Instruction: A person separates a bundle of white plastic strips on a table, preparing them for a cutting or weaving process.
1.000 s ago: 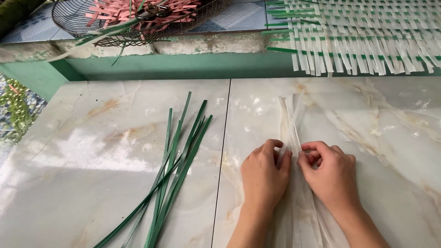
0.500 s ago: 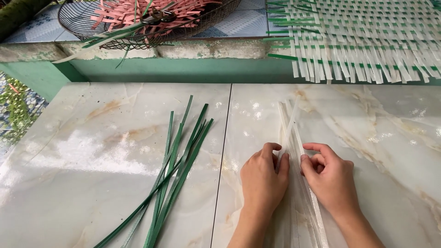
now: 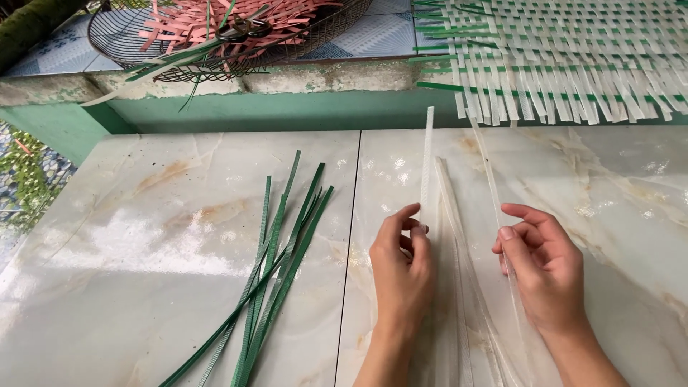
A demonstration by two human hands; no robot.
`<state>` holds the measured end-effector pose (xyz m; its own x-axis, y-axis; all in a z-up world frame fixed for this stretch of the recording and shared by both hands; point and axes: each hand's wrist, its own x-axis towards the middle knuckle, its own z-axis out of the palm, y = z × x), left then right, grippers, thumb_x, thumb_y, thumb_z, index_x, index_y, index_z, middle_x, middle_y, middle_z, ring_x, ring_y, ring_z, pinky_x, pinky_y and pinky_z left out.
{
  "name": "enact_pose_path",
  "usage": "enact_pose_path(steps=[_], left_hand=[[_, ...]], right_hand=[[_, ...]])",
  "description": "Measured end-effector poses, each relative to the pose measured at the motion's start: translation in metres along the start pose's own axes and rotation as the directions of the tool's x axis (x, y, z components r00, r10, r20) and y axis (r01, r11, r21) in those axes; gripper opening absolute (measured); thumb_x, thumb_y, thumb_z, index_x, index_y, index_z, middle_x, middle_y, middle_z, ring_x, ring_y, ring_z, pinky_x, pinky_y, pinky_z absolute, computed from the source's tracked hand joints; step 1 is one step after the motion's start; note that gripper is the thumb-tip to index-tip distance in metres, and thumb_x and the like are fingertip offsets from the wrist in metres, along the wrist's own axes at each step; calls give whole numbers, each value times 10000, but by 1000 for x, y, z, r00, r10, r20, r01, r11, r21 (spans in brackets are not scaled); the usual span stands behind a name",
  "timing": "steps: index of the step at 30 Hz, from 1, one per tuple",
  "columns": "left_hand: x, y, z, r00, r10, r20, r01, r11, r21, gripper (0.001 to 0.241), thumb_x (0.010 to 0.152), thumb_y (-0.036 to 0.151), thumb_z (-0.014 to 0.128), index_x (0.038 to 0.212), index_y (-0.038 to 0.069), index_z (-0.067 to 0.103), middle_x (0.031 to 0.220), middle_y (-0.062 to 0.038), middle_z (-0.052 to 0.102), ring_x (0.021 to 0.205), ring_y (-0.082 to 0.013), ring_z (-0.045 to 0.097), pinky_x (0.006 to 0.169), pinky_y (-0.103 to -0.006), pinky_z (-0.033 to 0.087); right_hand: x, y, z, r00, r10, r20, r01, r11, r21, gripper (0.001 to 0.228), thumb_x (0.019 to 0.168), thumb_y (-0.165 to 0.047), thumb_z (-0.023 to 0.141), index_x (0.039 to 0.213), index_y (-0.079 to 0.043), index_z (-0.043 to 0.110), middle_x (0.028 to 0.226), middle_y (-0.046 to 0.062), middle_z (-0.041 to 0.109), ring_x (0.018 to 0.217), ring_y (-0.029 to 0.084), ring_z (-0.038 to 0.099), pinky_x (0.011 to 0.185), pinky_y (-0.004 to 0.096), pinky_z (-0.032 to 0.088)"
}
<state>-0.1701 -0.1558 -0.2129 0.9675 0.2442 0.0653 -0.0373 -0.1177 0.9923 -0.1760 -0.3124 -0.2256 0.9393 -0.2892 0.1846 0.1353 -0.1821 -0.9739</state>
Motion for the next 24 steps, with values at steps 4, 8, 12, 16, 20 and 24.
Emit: enact_pose_path(steps=[4,8,12,16,20,24], left_hand=[[-1,7,2,991,-123,61,137,911,-389,315,918,267,534,1169,96,617,952,-67,637,443,-127,524,382,-237,415],[-4,5,11,980,-99,173,170,870,-463,315,907,215,591,1187,71,590,879,-48,634,528,-148,569,379,-238,400],[-3,1,11,961,-39,273,144,916,-375,313,869,244,654,1148,103,636,872,13,673,778,-77,574,647,-229,457],[-1,-6,14,941,-57,335,197,895,-401,353,855,247,695,1143,50,646,799,-42,699,702,-95,599,574,-229,486],[-1,-1,12,931,-82,357,240,873,-425,358,832,232,720,1111,12,674,725,-43,685,633,-86,550,557,-217,443],[-3,3,9,916,-39,398,216,886,-410,262,865,206,701,1076,52,714,697,-29,668,671,-80,574,620,-215,440]], right_hand=[[4,-3,-2,991,28,129,-46,989,143,379,918,-94,552,1285,0,561,781,159,586,411,211,437,485,291,394],[4,-7,-5,979,90,184,-131,965,228,390,908,-95,538,1264,59,576,816,164,585,451,202,387,490,303,348],[6,-11,-3,968,168,187,-205,958,201,404,878,-79,572,1262,41,606,852,166,622,597,183,447,526,282,364],[8,-2,-6,956,136,262,-186,967,176,366,867,-44,592,1217,54,639,843,165,632,639,180,516,518,287,407],[9,5,-11,949,101,297,-142,983,120,312,874,-59,594,1158,37,681,775,155,672,592,190,520,526,281,422],[8,9,-13,940,47,337,-102,984,146,269,890,-70,583,1126,4,690,733,117,638,711,193,603,499,299,434]])
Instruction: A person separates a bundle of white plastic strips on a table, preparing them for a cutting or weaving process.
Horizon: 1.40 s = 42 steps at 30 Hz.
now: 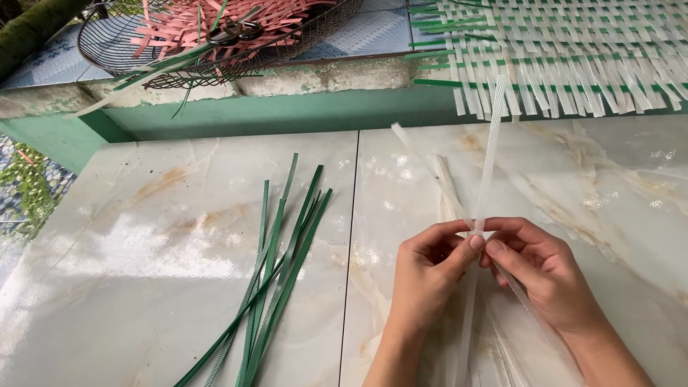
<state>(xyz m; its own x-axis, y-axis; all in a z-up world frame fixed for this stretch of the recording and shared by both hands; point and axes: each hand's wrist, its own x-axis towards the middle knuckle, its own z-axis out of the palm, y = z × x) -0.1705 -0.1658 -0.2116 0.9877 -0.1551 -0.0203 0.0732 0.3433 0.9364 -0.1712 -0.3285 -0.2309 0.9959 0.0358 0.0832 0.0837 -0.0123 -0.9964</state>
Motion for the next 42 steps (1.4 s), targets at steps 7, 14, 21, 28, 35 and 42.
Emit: enact_pose_path(steps=[7,14,21,28,35,42], left_hand=[[2,0,-4,997,9,-77,-12,999,-39,309,818,220,727,1074,48,740,704,-33,653,642,-84,563,538,-217,444],[6,8,-13,967,-58,-248,8,981,-195,162,834,225,704,861,68,675,805,-68,680,556,-122,461,533,-250,407],[9,2,-17,925,-9,-380,-100,959,-266,129,838,178,707,824,72,635,832,-69,671,539,-115,446,493,-238,390],[4,-3,-3,993,5,-118,2,998,62,168,808,227,755,823,67,709,837,18,669,641,-65,562,564,-192,402],[2,-6,0,996,62,-68,-52,989,140,166,803,229,754,840,74,711,843,-27,716,740,-108,656,682,-218,522],[1,-1,-1,992,70,-105,-51,984,170,218,877,286,666,825,79,713,802,-4,692,723,-103,618,668,-231,486]], right_hand=[[0,-7,0,991,82,110,-97,986,136,411,855,-60,546,1253,36,584,813,182,685,785,212,606,574,335,431],[5,-4,-29,909,4,416,-216,860,463,971,919,-746,481,1318,140,504,1087,356,735,638,290,652,506,348,456],[2,-1,-12,952,161,260,-222,948,229,463,907,-196,468,1246,70,635,975,309,779,535,269,597,424,350,453],[4,18,-12,998,56,27,-59,992,113,326,963,-190,548,909,85,716,732,206,693,430,219,472,440,311,377],[3,10,-8,996,81,-26,-78,991,112,244,952,-122,560,856,51,703,706,158,646,486,222,498,438,320,341],[0,0,2,996,69,-48,-70,998,-4,273,898,-127,584,885,71,771,687,192,690,477,232,513,433,324,378]])
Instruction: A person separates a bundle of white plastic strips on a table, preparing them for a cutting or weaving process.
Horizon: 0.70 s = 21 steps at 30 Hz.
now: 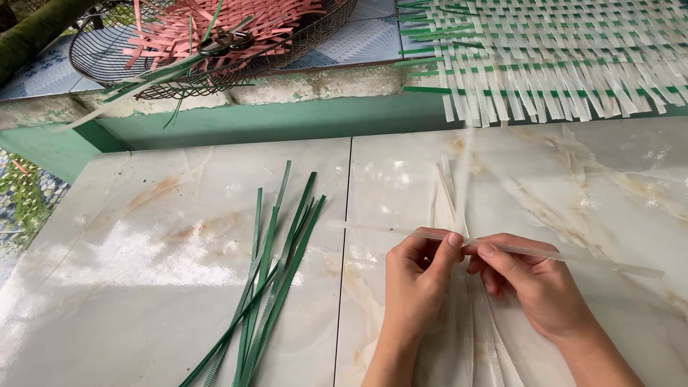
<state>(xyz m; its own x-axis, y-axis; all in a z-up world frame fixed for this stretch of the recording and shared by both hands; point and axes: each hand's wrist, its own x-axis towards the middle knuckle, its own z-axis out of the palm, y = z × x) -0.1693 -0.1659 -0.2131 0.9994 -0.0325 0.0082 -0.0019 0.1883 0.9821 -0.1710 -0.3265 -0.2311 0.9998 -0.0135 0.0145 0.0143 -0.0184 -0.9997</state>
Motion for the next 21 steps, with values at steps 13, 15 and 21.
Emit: enact_pose_path(steps=[13,15,21], left_hand=[[-4,7,2,995,60,81,-58,998,-27,193,907,238,648,824,64,665,694,-35,674,652,-98,622,618,-217,478],[-3,5,1,995,64,76,-62,998,-18,231,929,257,612,826,58,666,703,-36,667,663,-108,616,618,-226,470],[-2,4,3,999,26,37,-26,1000,-16,199,896,225,641,797,55,669,706,-30,678,675,-109,628,636,-237,497]], right_hand=[[-1,0,1,1000,3,-7,-3,1000,-6,242,913,-123,600,833,52,747,682,159,658,470,226,491,418,330,380],[-1,-5,4,1000,17,-11,-17,1000,-14,248,908,-128,603,848,59,754,683,165,674,462,225,494,403,330,373],[0,-6,5,1000,20,-4,-20,1000,-24,293,917,-163,589,836,68,751,667,160,653,455,222,488,395,331,362]])
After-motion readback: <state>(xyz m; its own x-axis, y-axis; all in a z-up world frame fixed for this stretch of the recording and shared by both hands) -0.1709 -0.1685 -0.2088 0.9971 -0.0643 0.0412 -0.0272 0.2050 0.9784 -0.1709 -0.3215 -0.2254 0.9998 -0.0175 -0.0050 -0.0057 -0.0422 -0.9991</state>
